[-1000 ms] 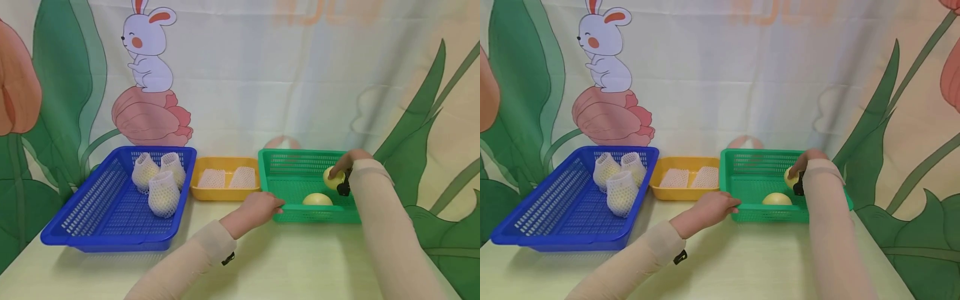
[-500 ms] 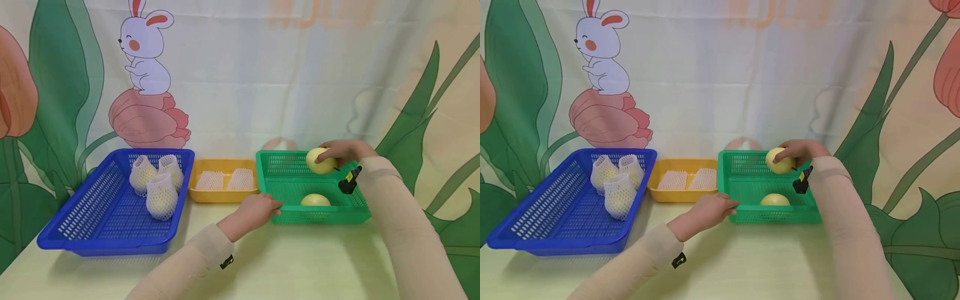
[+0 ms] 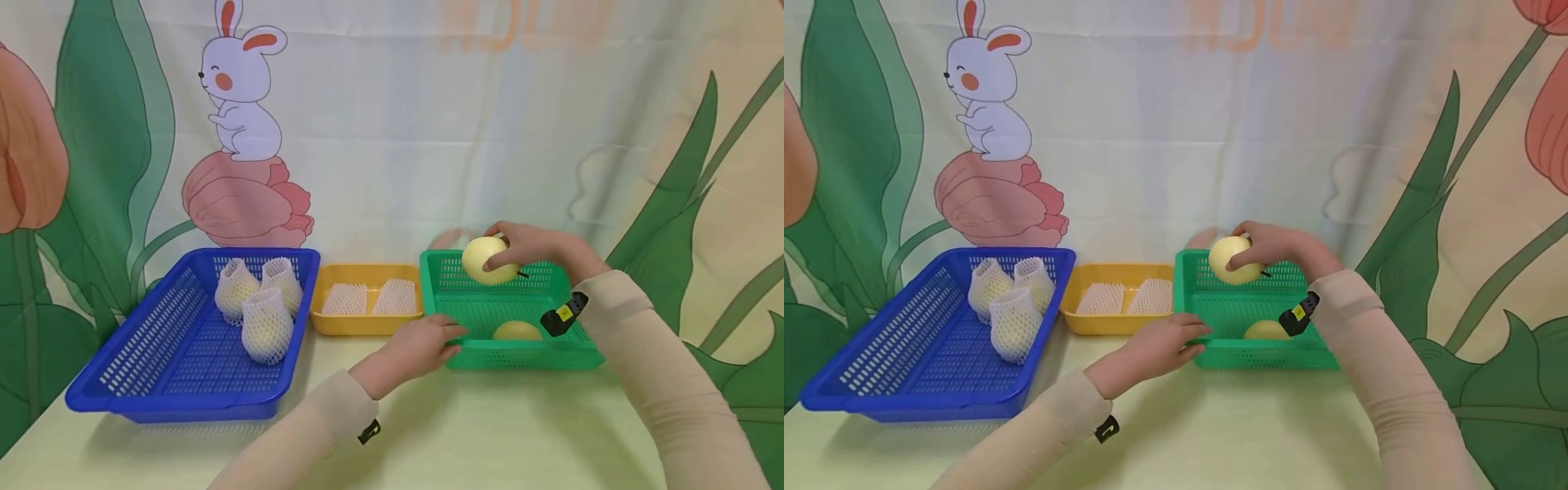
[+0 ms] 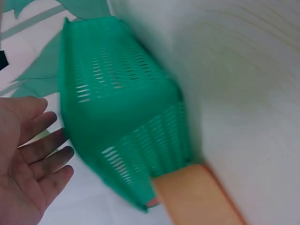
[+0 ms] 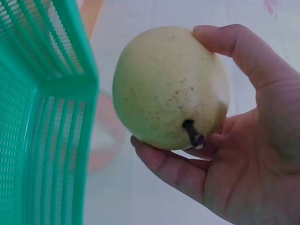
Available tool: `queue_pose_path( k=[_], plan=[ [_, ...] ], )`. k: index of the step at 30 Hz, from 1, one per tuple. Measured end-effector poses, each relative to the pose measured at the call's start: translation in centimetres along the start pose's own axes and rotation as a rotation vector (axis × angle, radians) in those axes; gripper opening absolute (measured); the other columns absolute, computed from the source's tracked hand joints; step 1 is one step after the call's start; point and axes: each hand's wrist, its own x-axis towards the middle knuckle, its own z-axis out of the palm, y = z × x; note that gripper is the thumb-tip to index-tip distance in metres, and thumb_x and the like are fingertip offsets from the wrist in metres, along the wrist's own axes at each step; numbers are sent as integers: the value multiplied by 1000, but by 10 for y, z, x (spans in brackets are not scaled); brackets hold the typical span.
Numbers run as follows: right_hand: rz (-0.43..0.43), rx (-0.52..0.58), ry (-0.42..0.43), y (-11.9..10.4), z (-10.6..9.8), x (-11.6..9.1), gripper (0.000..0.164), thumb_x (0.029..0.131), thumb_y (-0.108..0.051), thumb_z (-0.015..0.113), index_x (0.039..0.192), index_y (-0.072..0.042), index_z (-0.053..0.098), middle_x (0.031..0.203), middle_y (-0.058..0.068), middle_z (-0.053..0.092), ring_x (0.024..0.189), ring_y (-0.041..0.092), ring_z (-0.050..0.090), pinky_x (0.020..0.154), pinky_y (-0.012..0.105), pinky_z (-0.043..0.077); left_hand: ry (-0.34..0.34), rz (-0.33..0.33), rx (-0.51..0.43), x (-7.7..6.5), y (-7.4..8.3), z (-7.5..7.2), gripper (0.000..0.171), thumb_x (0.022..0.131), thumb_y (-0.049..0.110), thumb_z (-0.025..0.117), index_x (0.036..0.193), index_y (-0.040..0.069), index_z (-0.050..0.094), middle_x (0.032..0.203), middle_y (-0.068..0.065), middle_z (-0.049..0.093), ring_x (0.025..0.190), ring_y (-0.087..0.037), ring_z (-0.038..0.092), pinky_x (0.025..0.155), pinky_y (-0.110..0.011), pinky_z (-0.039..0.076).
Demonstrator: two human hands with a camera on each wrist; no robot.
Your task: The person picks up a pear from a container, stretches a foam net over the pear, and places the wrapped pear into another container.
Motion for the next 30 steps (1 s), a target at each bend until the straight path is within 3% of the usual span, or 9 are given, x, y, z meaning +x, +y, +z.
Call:
queue_pose_path(
  k=[3, 7, 11, 13, 19, 30],
  plan=[
    [-60, -3, 16, -14, 10, -2, 66, 92, -34, 69, 142, -3, 39, 144, 26, 54, 113, 30, 60, 85, 33, 49, 53, 63, -15, -12, 5, -10, 30, 102, 24, 64, 127, 9, 71, 128, -7, 70, 122, -21, 65, 100, -34, 58],
    [-161, -3, 30, -32, 25, -1, 61, 91, -28, 71, 139, -5, 41, 146, 24, 51, 106, 30, 60, 82, 33, 50, 108, 166, 25, -37, 11, -29, 25, 99, 22, 67, 119, 9, 74, 121, -6, 72, 115, -20, 68, 97, -31, 59],
    [-286, -63, 69, -48, 43, 3, 59, 88, -23, 74, 140, -6, 50, 149, 18, 49, 117, 34, 54, 88, 40, 52, 111, 211, 59, -69, 12, -44, 20, 98, 22, 69, 114, 13, 76, 116, -3, 73, 108, -17, 70, 91, -29, 60],
    [-325, -68, 69, -56, 53, 6, 63, 87, -20, 74, 144, -5, 51, 150, 17, 50, 122, 35, 53, 92, 43, 53, 103, 206, 59, -85, 10, -50, 19, 98, 22, 69, 114, 14, 76, 115, -1, 73, 107, -16, 70, 89, -29, 60],
    [-312, 35, 21, -69, 87, 20, 75, 86, -21, 76, 149, -2, 39, 149, 21, 52, 116, 32, 60, 96, 42, 54, 114, 159, 34, -121, -3, -58, 16, 97, 20, 70, 111, 15, 76, 113, 0, 73, 108, -17, 71, 90, -32, 61],
    [-333, 248, 164, -74, 138, 37, 71, 85, -24, 79, 142, -1, 43, 146, 21, 56, 119, 32, 60, 97, 41, 54, 172, 73, 39, -152, -30, -60, 15, 95, 17, 71, 109, 17, 76, 111, 2, 73, 104, -17, 71, 86, -33, 60]
  ],
)
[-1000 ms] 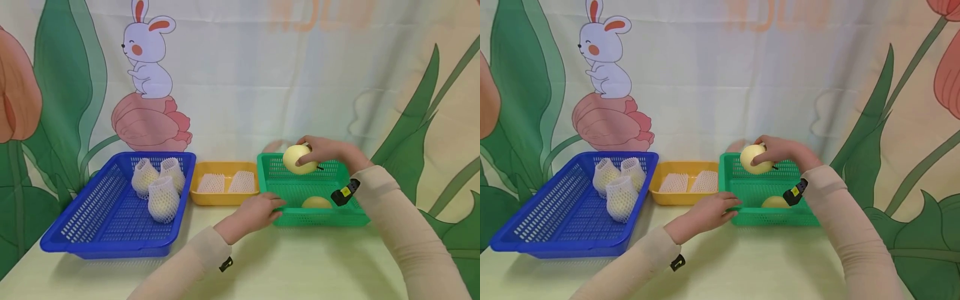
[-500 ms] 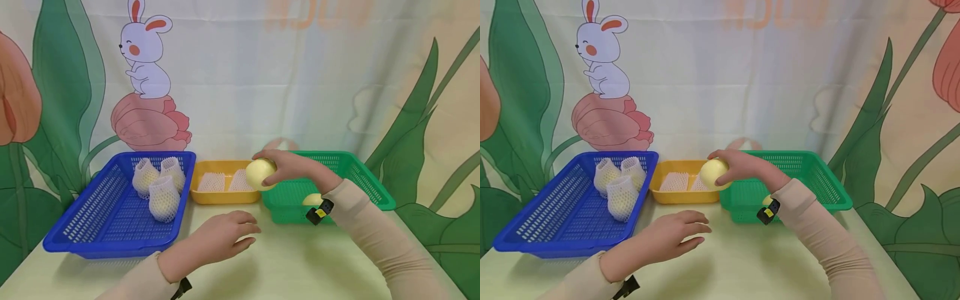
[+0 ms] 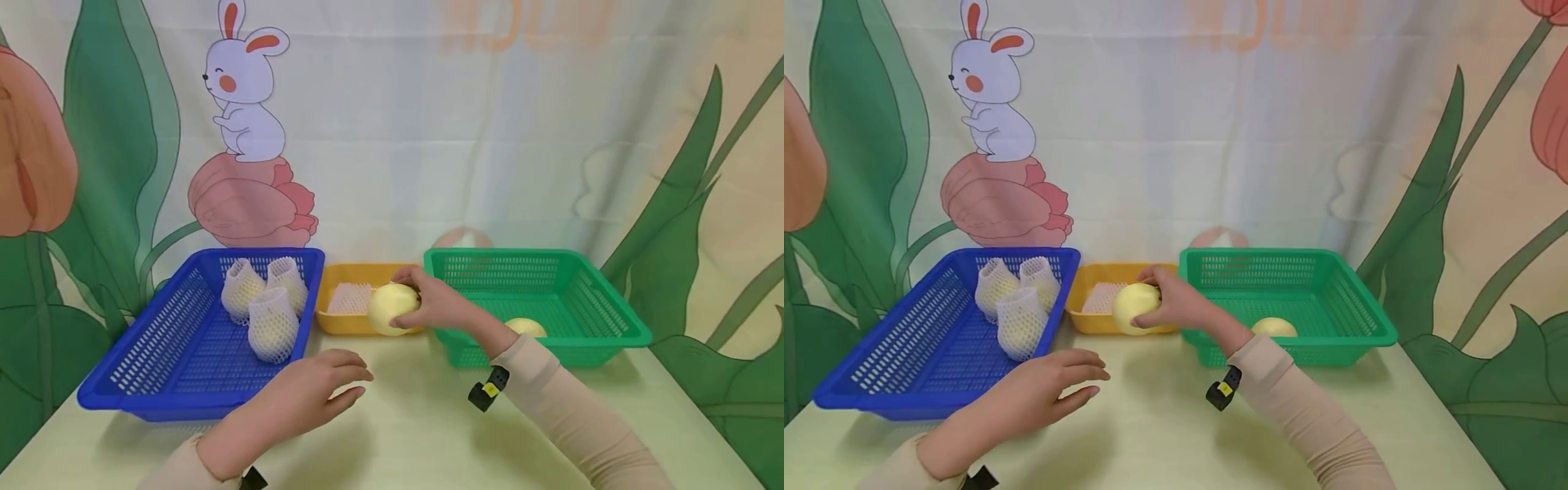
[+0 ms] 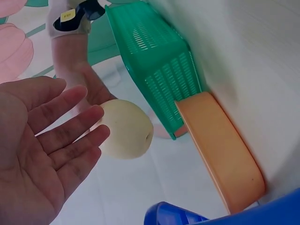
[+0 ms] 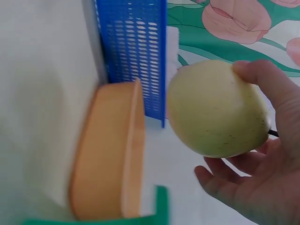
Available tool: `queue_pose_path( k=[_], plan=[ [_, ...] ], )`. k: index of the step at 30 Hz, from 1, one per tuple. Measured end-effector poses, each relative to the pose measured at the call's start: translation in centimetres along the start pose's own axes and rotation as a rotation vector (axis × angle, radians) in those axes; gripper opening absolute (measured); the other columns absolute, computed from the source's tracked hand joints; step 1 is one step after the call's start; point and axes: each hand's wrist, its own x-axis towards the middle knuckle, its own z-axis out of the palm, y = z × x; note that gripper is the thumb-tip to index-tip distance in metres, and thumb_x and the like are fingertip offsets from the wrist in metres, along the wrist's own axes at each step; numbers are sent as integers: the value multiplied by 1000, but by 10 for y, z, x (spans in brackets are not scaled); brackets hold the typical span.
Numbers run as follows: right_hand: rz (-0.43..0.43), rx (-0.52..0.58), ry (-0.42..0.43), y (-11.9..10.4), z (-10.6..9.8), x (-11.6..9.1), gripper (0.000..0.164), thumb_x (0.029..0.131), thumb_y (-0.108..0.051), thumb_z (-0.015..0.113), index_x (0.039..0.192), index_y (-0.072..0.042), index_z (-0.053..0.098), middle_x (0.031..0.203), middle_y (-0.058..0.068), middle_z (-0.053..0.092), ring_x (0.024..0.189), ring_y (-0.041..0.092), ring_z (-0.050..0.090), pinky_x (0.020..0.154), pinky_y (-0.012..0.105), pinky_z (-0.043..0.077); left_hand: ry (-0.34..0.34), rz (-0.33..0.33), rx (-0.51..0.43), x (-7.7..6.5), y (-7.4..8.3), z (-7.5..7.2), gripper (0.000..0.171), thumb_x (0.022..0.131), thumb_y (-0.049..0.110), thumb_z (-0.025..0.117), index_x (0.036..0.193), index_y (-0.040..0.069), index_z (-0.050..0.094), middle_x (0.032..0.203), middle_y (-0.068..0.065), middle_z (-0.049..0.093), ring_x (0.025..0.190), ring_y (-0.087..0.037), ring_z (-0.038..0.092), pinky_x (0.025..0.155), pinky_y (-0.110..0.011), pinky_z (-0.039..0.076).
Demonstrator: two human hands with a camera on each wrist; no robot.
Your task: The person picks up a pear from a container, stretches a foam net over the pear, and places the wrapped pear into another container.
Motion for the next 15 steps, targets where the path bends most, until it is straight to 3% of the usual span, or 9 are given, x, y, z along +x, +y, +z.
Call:
queue_pose_path(
  k=[7, 15],
  plan=[
    [53, 94, 96, 11, 26, -2, 64, 85, -23, 82, 139, -4, 54, 134, 16, 63, 112, 28, 62, 89, 32, 55, -13, -26, -21, -4, -6, -2, 16, 95, 14, 71, 110, 15, 76, 111, 1, 73, 103, -18, 71, 86, -35, 61],
    [110, -13, 185, 15, 56, -1, 64, 84, -26, 84, 138, -3, 59, 126, 15, 69, 101, 24, 61, 79, 29, 53, -57, -57, -50, -7, -6, -1, 16, 96, 15, 70, 110, 15, 76, 110, 0, 75, 104, -19, 72, 89, -37, 61]
  ],
)
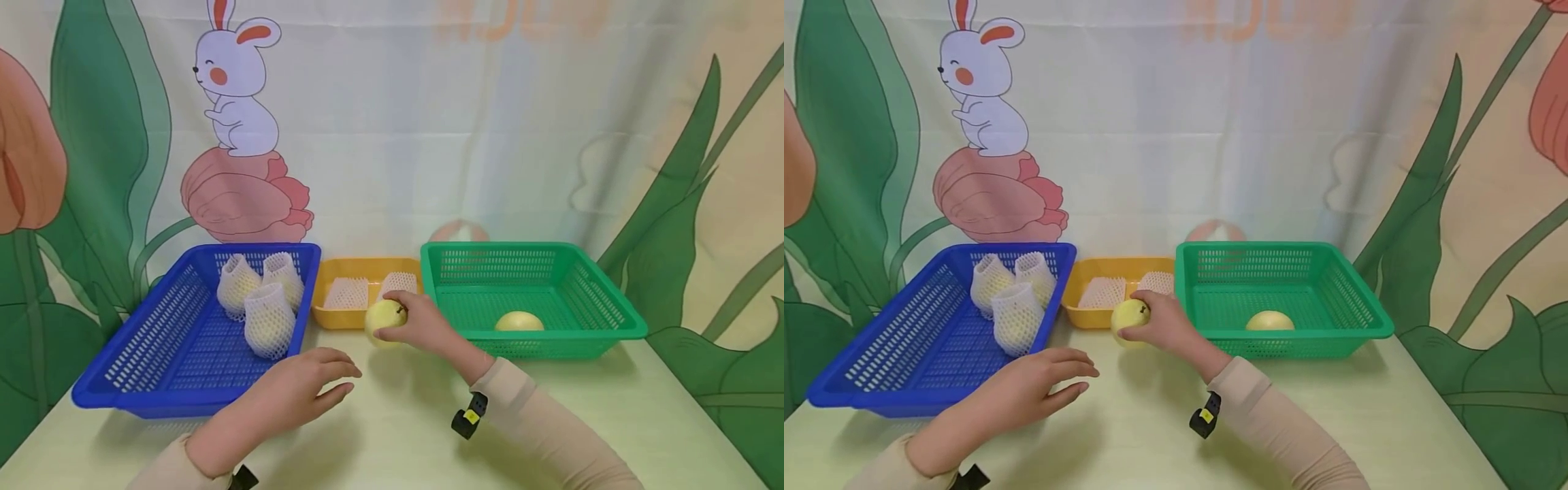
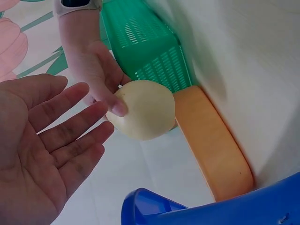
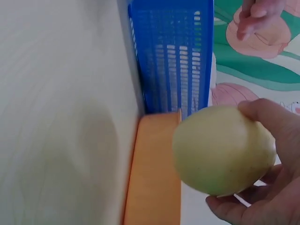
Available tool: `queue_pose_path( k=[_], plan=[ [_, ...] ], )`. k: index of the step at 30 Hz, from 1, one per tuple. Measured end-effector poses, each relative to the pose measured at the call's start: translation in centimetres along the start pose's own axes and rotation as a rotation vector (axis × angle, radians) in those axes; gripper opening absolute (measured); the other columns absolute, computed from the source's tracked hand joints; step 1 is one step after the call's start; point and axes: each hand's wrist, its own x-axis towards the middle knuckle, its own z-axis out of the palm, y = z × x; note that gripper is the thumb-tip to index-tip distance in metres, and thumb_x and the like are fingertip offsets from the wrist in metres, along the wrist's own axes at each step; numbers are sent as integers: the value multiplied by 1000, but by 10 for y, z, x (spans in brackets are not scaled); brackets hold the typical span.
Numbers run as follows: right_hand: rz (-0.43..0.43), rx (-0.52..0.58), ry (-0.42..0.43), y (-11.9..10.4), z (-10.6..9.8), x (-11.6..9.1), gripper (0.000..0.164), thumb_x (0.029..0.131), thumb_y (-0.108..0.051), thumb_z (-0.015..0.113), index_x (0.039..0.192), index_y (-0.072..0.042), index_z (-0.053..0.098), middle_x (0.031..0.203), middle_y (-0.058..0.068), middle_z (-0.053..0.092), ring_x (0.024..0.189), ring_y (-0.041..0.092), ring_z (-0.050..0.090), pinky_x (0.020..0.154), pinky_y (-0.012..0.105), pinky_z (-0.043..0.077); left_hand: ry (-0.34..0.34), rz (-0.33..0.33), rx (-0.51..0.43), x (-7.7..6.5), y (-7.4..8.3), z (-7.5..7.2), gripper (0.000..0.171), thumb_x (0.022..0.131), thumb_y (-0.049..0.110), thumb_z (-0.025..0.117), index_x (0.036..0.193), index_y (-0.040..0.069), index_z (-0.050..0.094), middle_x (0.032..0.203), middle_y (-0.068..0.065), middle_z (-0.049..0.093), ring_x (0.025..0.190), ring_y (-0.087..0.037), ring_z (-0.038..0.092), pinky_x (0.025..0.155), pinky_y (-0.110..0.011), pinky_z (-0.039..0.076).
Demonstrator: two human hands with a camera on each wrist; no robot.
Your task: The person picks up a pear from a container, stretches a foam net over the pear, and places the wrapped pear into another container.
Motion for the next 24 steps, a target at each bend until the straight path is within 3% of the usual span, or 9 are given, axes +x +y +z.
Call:
queue_pose_path(
  k=[5, 11, 18, 24],
  plan=[
    [24, -33, 12, -6, 11, 1, 64, 84, -26, 83, 138, -2, 61, 129, 15, 70, 105, 27, 62, 84, 33, 53, -42, -16, -3, -3, -2, 3, 16, 97, 17, 69, 111, 16, 76, 108, 1, 75, 102, -19, 72, 88, -38, 60],
    [67, -45, 13, 3, 27, 4, 63, 83, -27, 82, 137, -1, 62, 132, 18, 69, 114, 34, 61, 92, 40, 52, -80, -27, -16, -9, -1, 9, 16, 97, 19, 68, 111, 17, 76, 106, 3, 76, 98, -18, 73, 83, -35, 61],
    [123, -58, -8, 16, 40, 8, 64, 85, -30, 79, 138, -1, 60, 140, 18, 65, 128, 40, 55, 105, 49, 50, -54, -17, 4, -17, -2, 10, 15, 96, 19, 69, 109, 18, 77, 104, 4, 76, 97, -17, 74, 82, -34, 61],
    [133, -77, -27, 13, 41, 10, 65, 85, -31, 78, 138, 0, 60, 137, 19, 65, 126, 39, 54, 104, 48, 50, -27, -7, 23, -19, -6, 9, 15, 95, 17, 71, 108, 17, 77, 103, 4, 77, 96, -17, 74, 82, -34, 61]
  ],
)
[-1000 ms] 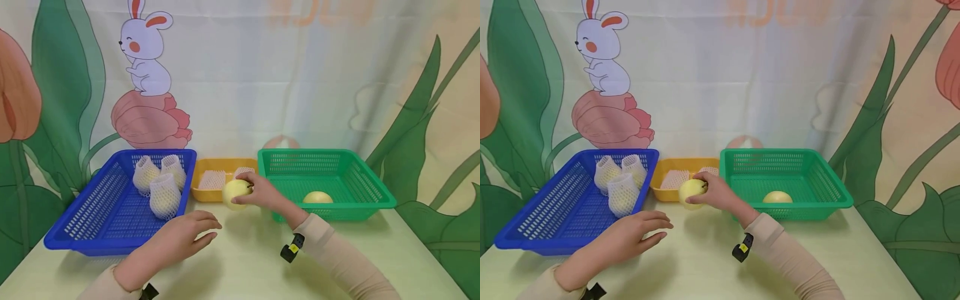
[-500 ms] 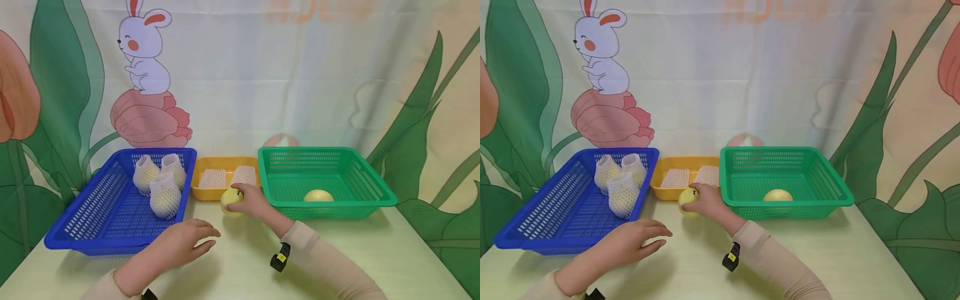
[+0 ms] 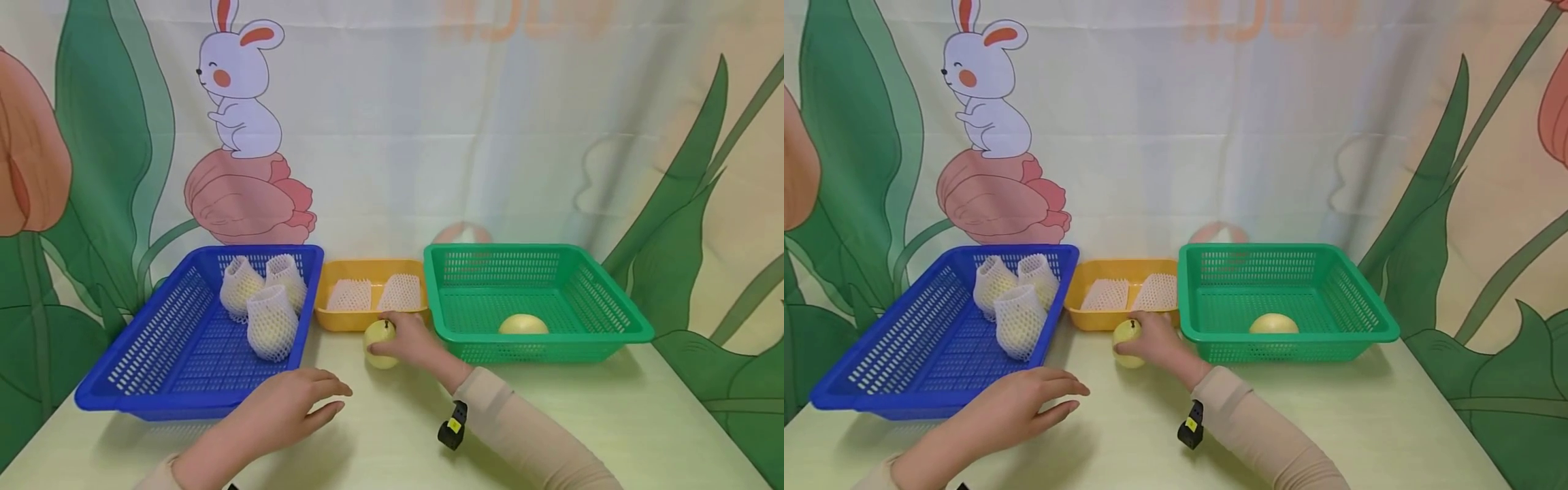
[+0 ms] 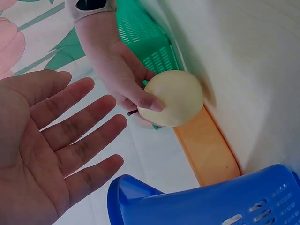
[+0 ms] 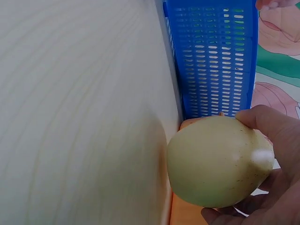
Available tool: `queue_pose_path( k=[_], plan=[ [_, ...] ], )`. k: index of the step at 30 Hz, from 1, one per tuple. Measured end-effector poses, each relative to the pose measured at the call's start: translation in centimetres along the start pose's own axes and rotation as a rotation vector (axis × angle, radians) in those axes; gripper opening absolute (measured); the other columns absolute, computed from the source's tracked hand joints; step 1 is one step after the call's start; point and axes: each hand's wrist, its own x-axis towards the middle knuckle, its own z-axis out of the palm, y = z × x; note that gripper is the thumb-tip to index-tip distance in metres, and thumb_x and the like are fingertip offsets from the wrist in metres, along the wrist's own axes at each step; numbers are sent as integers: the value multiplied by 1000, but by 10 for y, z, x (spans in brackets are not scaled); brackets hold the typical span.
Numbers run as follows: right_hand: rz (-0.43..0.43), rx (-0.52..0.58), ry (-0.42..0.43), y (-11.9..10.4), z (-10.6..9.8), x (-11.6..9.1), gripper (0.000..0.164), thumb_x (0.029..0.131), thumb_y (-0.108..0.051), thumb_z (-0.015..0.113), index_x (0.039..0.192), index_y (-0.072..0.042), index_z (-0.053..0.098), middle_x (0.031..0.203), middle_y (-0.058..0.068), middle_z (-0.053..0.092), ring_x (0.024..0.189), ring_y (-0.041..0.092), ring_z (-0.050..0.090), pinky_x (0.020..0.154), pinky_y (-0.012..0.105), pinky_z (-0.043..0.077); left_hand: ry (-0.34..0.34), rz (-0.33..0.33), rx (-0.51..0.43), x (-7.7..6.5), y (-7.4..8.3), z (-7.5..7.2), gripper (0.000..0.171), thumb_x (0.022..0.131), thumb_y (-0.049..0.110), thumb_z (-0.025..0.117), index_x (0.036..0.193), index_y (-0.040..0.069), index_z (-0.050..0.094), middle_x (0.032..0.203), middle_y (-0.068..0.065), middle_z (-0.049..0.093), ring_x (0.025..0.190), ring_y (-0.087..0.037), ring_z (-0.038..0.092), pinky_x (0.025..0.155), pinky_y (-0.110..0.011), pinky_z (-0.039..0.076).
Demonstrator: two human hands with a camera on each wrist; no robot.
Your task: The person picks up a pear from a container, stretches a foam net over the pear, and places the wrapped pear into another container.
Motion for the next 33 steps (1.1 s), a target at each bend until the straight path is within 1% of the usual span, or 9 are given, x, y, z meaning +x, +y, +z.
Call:
queue_pose_path(
  k=[3, 7, 10, 16, 18, 21, 25, 29, 33],
  plan=[
    [6, 2, -22, 1, 1, 1, 66, 85, -32, 80, 139, -1, 60, 137, 19, 65, 124, 38, 54, 102, 48, 50, 5, 1, 6, -1, -1, -1, 15, 95, 18, 71, 108, 17, 77, 103, 4, 77, 96, -17, 74, 82, -34, 61],
    [-12, -26, -44, 6, 4, 4, 66, 85, -32, 81, 138, 0, 59, 135, 19, 66, 115, 34, 54, 96, 44, 50, -1, -8, 8, -2, -1, -1, 15, 95, 18, 71, 108, 18, 77, 102, 4, 77, 96, -17, 73, 82, -34, 61],
    [-18, -30, -51, 8, 6, 5, 66, 85, -31, 81, 138, 1, 58, 134, 20, 66, 113, 33, 55, 96, 44, 51, -15, -19, 7, -2, -2, -2, 15, 95, 19, 71, 108, 19, 77, 102, 5, 77, 95, -17, 73, 82, -35, 61],
    [-17, 1, -63, 10, 6, 6, 69, 87, -33, 79, 142, 2, 54, 138, 20, 63, 120, 35, 57, 104, 48, 51, -51, -57, -1, -3, -2, -4, 15, 95, 21, 70, 108, 20, 77, 103, 6, 76, 96, -16, 73, 82, -35, 61],
    [-20, 7, -66, 9, 4, 6, 71, 88, -34, 79, 143, 3, 52, 140, 21, 61, 124, 35, 57, 107, 49, 50, -55, -61, 3, -4, -3, -6, 15, 95, 21, 71, 109, 20, 77, 103, 6, 76, 96, -16, 72, 82, -35, 61],
    [-27, 6, -58, 6, -3, 1, 73, 89, -35, 79, 145, 2, 50, 145, 21, 57, 133, 37, 54, 113, 50, 47, -58, -58, 7, -2, -4, -12, 15, 96, 21, 70, 109, 20, 77, 104, 5, 75, 97, -17, 72, 83, -36, 61],
    [-84, -20, -30, -3, -15, -9, 71, 90, -31, 78, 146, 2, 48, 150, 21, 53, 141, 38, 48, 118, 51, 43, -64, -71, 14, 2, -5, -22, 16, 97, 21, 69, 112, 20, 76, 108, 4, 75, 100, -18, 72, 85, -38, 61],
    [-153, -63, -2, -12, -25, -21, 66, 92, -26, 76, 145, 1, 49, 151, 20, 52, 142, 38, 46, 118, 52, 42, -73, -85, 13, 8, -7, -32, 19, 97, 21, 68, 115, 20, 75, 111, 3, 75, 102, -19, 72, 85, -39, 61],
    [-210, -90, 15, -22, -35, -35, 59, 92, -23, 76, 142, -1, 53, 147, 18, 56, 140, 38, 48, 117, 54, 42, -116, -141, -6, 16, -7, -43, 26, 98, 22, 68, 123, 17, 72, 116, -1, 75, 104, -21, 72, 86, -40, 61]
  ],
)
